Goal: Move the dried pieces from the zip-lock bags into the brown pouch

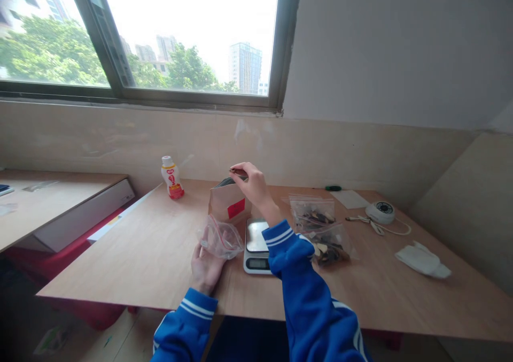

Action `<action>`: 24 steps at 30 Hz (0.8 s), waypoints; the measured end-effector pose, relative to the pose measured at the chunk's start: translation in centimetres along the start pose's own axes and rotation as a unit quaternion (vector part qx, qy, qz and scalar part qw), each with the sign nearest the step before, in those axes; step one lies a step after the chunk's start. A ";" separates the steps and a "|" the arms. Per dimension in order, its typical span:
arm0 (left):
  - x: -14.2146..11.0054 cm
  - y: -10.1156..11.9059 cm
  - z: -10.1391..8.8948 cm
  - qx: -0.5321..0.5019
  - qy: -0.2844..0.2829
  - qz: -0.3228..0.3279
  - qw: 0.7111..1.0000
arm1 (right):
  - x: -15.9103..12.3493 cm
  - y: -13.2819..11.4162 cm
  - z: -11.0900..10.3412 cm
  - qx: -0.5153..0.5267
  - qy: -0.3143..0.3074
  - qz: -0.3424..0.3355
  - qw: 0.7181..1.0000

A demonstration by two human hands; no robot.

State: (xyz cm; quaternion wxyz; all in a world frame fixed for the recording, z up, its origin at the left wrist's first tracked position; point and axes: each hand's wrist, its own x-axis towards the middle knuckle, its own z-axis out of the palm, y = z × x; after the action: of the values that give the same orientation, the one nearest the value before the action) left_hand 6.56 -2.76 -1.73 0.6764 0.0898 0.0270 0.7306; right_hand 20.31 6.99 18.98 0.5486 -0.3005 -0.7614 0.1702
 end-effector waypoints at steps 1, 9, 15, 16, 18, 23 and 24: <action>0.0 0.0 -0.1 0.001 -0.006 0.000 1.000 | 0.0 0.6 0.2 -0.013 -0.032 -0.013 0.999; 0.0 0.1 0.2 0.004 0.007 -0.020 1.000 | -2.2 1.9 1.2 -0.153 -0.065 -0.057 0.985; -0.1 0.1 0.8 0.010 0.026 -0.013 1.000 | -4.4 0.3 0.7 -0.033 -0.036 0.001 0.999; -0.1 0.1 0.8 0.010 0.028 -0.014 0.999 | -5.2 0.2 0.6 -0.005 -0.087 0.038 0.995; 0.0 0.1 0.7 0.010 0.032 -0.014 0.999 | -6.9 0.2 0.8 0.015 -0.238 0.119 0.964; 0.1 0.4 0.4 0.013 0.090 -0.031 0.995 | -10.9 1.0 2.7 -0.107 -0.469 0.152 0.863; 0.1 0.5 0.4 0.013 0.106 -0.032 0.994 | -11.4 1.0 3.1 -0.129 -0.473 0.141 0.860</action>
State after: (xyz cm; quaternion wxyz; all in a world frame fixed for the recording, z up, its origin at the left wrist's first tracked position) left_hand 6.14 -2.78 -1.22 0.6915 0.0195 0.1113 0.7135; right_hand 20.17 0.61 8.95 0.0490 -0.3563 -0.8939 0.2675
